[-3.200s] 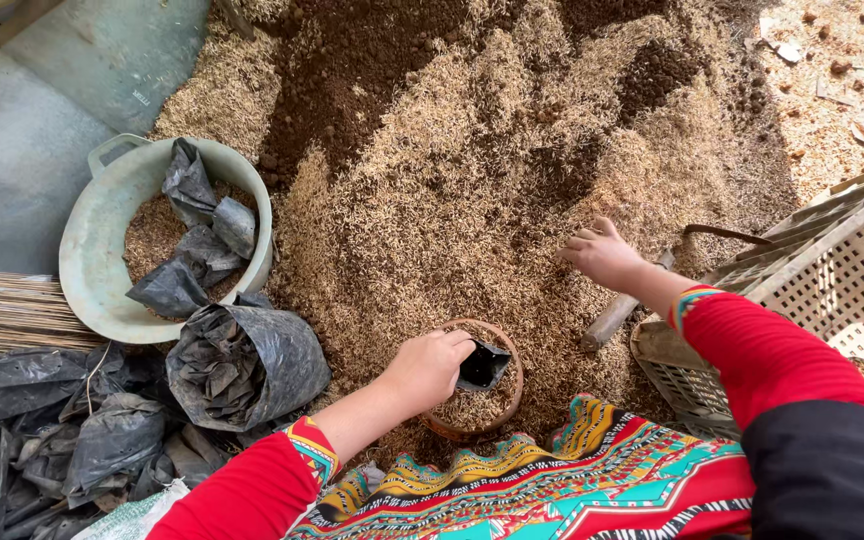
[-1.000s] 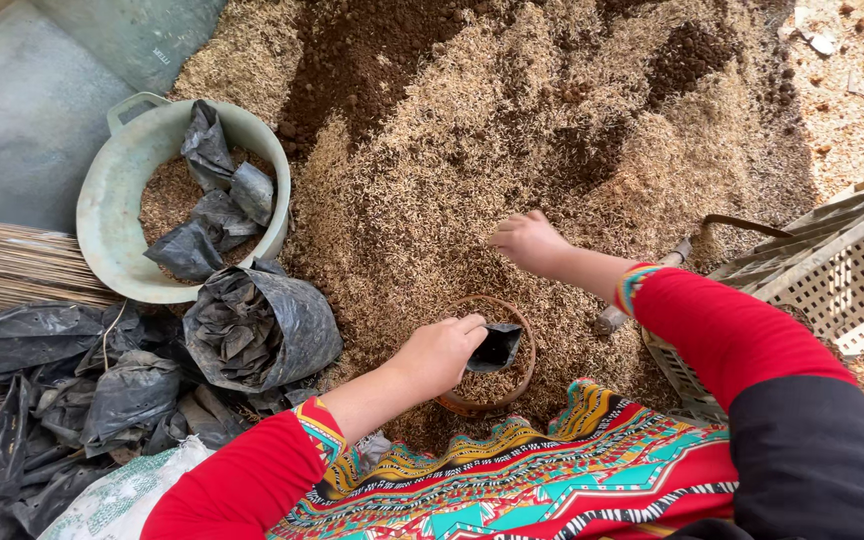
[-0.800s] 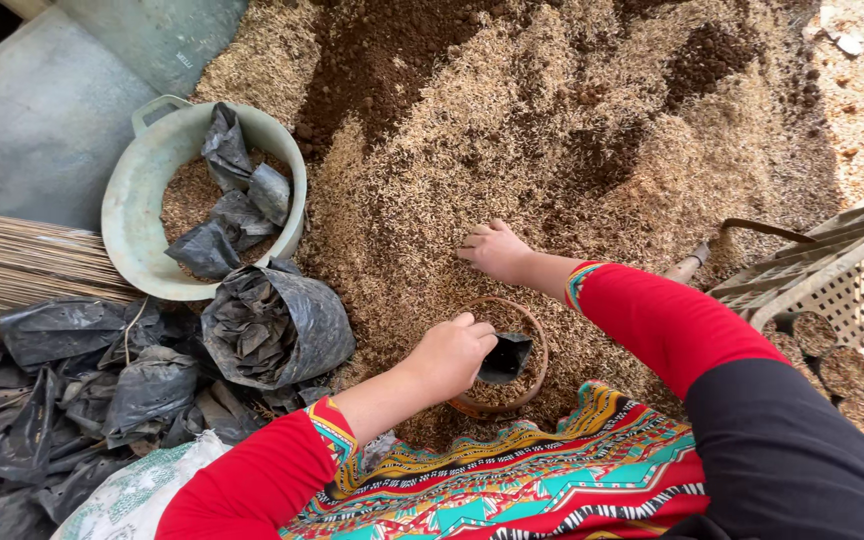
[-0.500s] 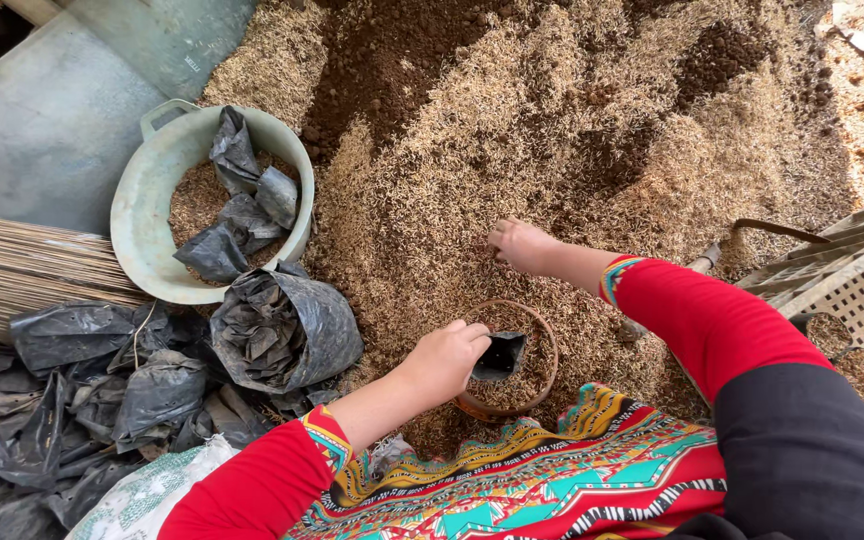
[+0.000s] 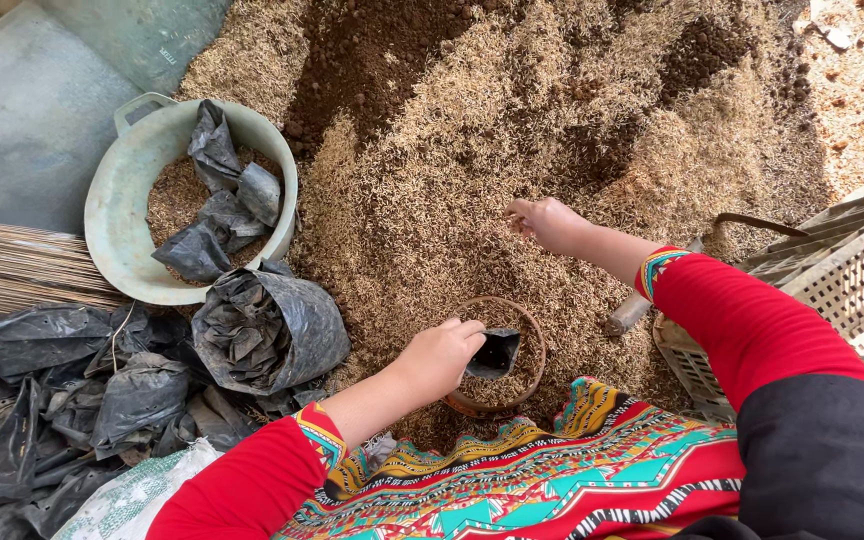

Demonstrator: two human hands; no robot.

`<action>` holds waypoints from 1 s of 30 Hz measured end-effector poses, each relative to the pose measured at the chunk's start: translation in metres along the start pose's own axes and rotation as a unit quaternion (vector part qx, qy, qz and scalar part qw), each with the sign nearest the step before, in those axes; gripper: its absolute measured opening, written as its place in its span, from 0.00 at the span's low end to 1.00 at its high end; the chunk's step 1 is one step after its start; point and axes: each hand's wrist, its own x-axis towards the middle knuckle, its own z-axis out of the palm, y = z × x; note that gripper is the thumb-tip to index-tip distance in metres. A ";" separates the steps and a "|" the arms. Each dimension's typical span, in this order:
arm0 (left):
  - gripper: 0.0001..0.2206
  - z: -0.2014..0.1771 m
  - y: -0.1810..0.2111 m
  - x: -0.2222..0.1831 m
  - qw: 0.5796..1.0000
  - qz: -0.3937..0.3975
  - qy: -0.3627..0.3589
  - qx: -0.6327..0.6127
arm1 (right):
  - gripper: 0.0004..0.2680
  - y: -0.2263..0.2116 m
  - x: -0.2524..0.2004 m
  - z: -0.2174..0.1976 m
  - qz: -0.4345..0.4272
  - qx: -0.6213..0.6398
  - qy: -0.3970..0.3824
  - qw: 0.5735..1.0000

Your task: The person scoops loose dried plant material from a large pile into small black plastic pouches using both hands, then places the filled pouches into a nearby white plastic crate. The process is repeated continuously throughout the clip.

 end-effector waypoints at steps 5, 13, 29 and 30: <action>0.25 0.000 0.005 0.007 1.000 -0.012 -0.007 0.016 | 0.17 -0.010 -0.008 -0.013 0.042 0.047 -0.063 0.996; 0.17 0.007 -0.001 0.017 0.998 -0.005 0.063 0.031 | 0.22 -0.060 -0.024 0.030 0.072 0.020 -0.135 0.988; 0.23 0.008 -0.007 0.020 0.997 -0.051 0.043 -0.032 | 0.27 0.032 0.005 0.000 0.269 0.012 -0.035 0.962; 0.23 0.007 -0.007 0.020 0.997 -0.051 0.048 -0.038 | 0.27 0.028 0.001 0.001 0.278 0.018 -0.057 0.959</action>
